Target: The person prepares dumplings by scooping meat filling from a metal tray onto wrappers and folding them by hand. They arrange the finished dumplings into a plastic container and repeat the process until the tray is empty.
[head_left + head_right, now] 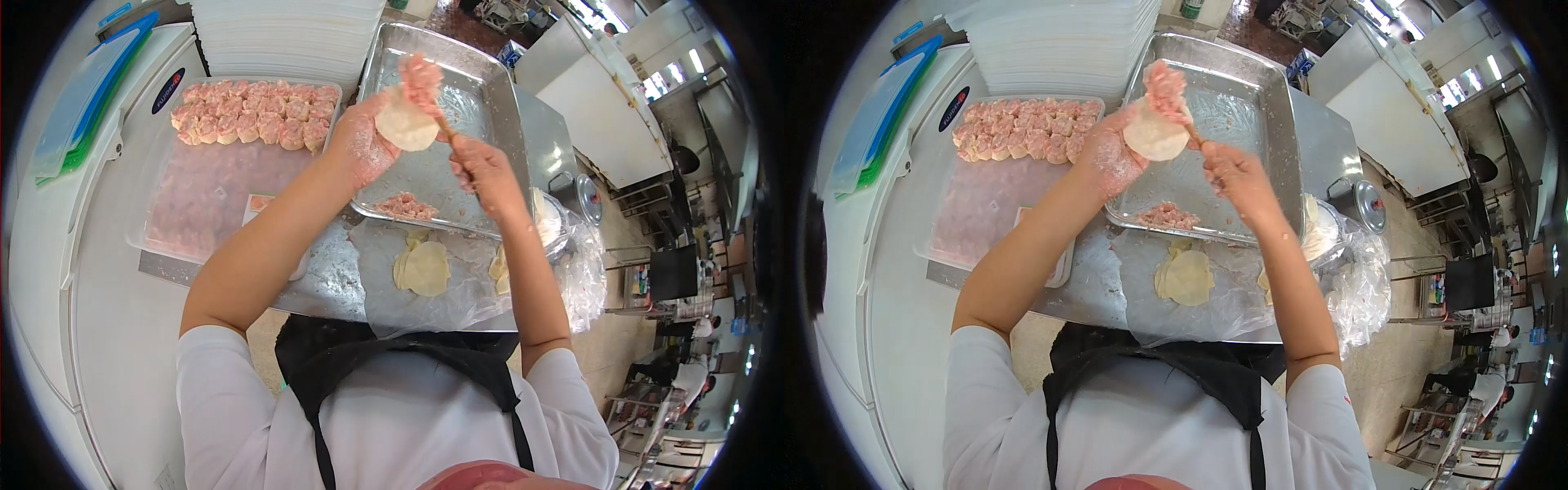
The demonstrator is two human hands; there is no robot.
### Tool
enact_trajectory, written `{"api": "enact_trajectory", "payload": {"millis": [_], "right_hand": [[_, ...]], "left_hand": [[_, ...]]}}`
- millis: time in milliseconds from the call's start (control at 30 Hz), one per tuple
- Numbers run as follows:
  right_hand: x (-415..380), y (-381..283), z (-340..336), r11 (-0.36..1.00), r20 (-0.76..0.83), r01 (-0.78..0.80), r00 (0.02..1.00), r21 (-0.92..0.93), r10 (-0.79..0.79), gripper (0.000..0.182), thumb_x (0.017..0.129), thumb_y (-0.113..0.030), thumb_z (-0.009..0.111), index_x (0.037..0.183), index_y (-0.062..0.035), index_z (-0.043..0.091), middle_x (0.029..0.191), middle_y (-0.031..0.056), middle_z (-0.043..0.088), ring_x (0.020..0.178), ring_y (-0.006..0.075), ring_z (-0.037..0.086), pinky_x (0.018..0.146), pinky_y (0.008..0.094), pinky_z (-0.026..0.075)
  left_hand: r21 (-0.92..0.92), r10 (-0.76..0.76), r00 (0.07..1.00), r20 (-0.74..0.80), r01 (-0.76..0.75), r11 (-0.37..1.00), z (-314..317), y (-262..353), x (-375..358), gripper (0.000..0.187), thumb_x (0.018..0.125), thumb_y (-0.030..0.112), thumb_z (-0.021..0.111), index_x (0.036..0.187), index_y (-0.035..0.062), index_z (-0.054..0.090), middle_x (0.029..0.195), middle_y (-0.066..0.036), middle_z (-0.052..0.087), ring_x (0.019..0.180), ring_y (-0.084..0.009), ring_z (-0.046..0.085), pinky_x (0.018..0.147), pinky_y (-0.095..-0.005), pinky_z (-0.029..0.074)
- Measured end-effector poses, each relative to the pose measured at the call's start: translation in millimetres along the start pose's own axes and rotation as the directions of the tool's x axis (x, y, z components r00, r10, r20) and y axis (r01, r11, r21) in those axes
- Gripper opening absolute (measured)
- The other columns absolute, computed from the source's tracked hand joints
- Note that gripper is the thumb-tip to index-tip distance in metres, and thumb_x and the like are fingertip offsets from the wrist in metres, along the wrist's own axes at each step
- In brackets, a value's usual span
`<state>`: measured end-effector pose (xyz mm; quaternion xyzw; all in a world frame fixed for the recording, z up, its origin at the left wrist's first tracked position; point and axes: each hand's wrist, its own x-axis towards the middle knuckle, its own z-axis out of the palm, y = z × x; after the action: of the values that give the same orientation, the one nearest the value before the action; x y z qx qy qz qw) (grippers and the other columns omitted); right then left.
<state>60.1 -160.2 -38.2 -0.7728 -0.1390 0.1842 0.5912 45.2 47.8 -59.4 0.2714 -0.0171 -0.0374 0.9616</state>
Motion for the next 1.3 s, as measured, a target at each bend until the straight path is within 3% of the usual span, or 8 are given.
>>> {"api": "enact_trajectory", "payload": {"millis": [133, 300, 367, 533, 800, 967, 1067, 1300], "right_hand": [[0.0, 21.1, 8.7, 0.638, 0.044, 0.407, 0.862, -0.654, -0.505, 0.031, 0.096, -0.029, 0.059, 0.114, -0.0055, 0.067, 0.069, 0.008, 0.055, 0.059, 0.0182, 0.054, 0.056, 0.0308, 0.044], [-33.8, -27.3, -5.0, 0.43, 0.095, 0.266, 0.921, -0.863, -0.377, 0.029, 0.095, -0.024, 0.059, 0.119, -0.0087, 0.064, 0.082, 0.0162, 0.061, 0.072, 0.0348, 0.061, 0.066, 0.043, 0.048], [-37.6, -29.0, -2.2, 0.369, 0.04, 0.189, 0.926, -0.91, -0.376, 0.028, 0.094, -0.022, 0.059, 0.118, -0.009, 0.065, 0.085, 0.0167, 0.062, 0.075, 0.037, 0.061, 0.067, 0.0452, 0.048], [-46.0, -53.2, -11.7, 0.166, 0.13, 0.187, 0.944, -0.968, -0.303, 0.026, 0.094, -0.02, 0.058, 0.117, -0.0108, 0.064, 0.083, 0.0144, 0.061, 0.075, 0.036, 0.062, 0.065, 0.0447, 0.048], [-42.7, -41.6, -23.3, 0.395, 0.151, 0.339, 0.888, -0.854, -0.434, 0.026, 0.094, -0.021, 0.059, 0.116, -0.0084, 0.067, 0.082, 0.0119, 0.061, 0.067, 0.0286, 0.06, 0.065, 0.0378, 0.048], [-57.5, -58.7, -45.5, 0.723, -0.027, 0.195, 0.959, -0.662, -0.283, 0.033, 0.097, -0.029, 0.056, 0.115, -0.0026, 0.066, 0.086, 0.0159, 0.066, 0.067, 0.03, 0.061, 0.065, 0.035, 0.048], [-71.2, -59.5, -43.4, 0.827, 0.013, -0.004, 1.0, -0.563, 0.013, 0.032, 0.096, -0.029, 0.058, 0.114, -0.0024, 0.066, 0.094, 0.0184, 0.069, 0.074, 0.0297, 0.062, 0.07, 0.0328, 0.049], [-41.5, -25.6, -41.5, 0.686, 0.282, 0.417, 0.909, -0.596, -0.307, 0.03, 0.094, -0.022, 0.062, 0.114, -0.0004, 0.066, 0.088, 0.014, 0.066, 0.073, 0.0196, 0.059, 0.072, 0.029, 0.048]], "left_hand": [[-0.364, -0.014, 0.994, -0.107, -0.026, 0.931, 2.0, 8.4, -3.3, 0.06, 0.1, 0.054, 0.035, 0.119, -0.0005, 0.053, 0.107, -0.014, 0.061, 0.095, -0.0272, 0.061, 0.084, -0.0386, 0.051], [-0.298, 0.158, 0.967, 0.198, -0.094, 0.95, -59.8, 0.1, 28.4, 0.069, 0.095, 0.066, 0.035, 0.108, 0.0018, 0.056, 0.085, -0.01, 0.059, 0.076, -0.0232, 0.056, 0.071, -0.0358, 0.047], [-0.067, 0.054, 0.968, -0.246, -0.073, 0.995, -10.5, 4.4, 5.5, 0.079, 0.094, 0.066, 0.037, 0.123, -0.0069, 0.047, 0.093, -0.015, 0.059, 0.093, -0.0271, 0.058, 0.094, -0.0394, 0.047], [-0.024, 0.004, 0.98, -0.199, -0.009, 1.0, 3.1, 4.3, -6.0, 0.081, 0.091, 0.069, 0.043, 0.12, -0.006, 0.05, 0.088, -0.011, 0.06, 0.086, -0.0254, 0.06, 0.089, -0.0388, 0.049], [-0.119, -0.103, 0.991, -0.088, 0.092, 0.989, -22.8, 10.5, 5.2, 0.063, 0.091, 0.045, 0.062, 0.127, -0.0037, 0.046, 0.092, -0.013, 0.061, 0.085, -0.0239, 0.061, 0.084, -0.0352, 0.052], [0.599, -0.066, 0.964, 0.257, -0.105, 0.794, 14.9, 26.2, -15.8, 0.063, 0.082, 0.008, 0.073, 0.138, 0.0089, 0.043, 0.106, -0.011, 0.061, 0.089, -0.0151, 0.061, 0.08, -0.0271, 0.051], [0.817, 0.027, 0.914, 0.404, -0.373, 0.44, 13.9, 22.7, -15.8, 0.066, 0.078, 0.014, 0.078, 0.137, 0.0146, 0.048, 0.094, -0.004, 0.064, 0.088, -0.0119, 0.061, 0.079, -0.0263, 0.05], [0.894, -0.24, 0.873, 0.425, -0.365, 0.258, -1.0, 23.2, -10.5, 0.039, 0.074, 0.026, 0.082, 0.104, 0.0071, 0.067, 0.086, -0.002, 0.064, 0.076, -0.0098, 0.059, 0.071, -0.0244, 0.048]]}}
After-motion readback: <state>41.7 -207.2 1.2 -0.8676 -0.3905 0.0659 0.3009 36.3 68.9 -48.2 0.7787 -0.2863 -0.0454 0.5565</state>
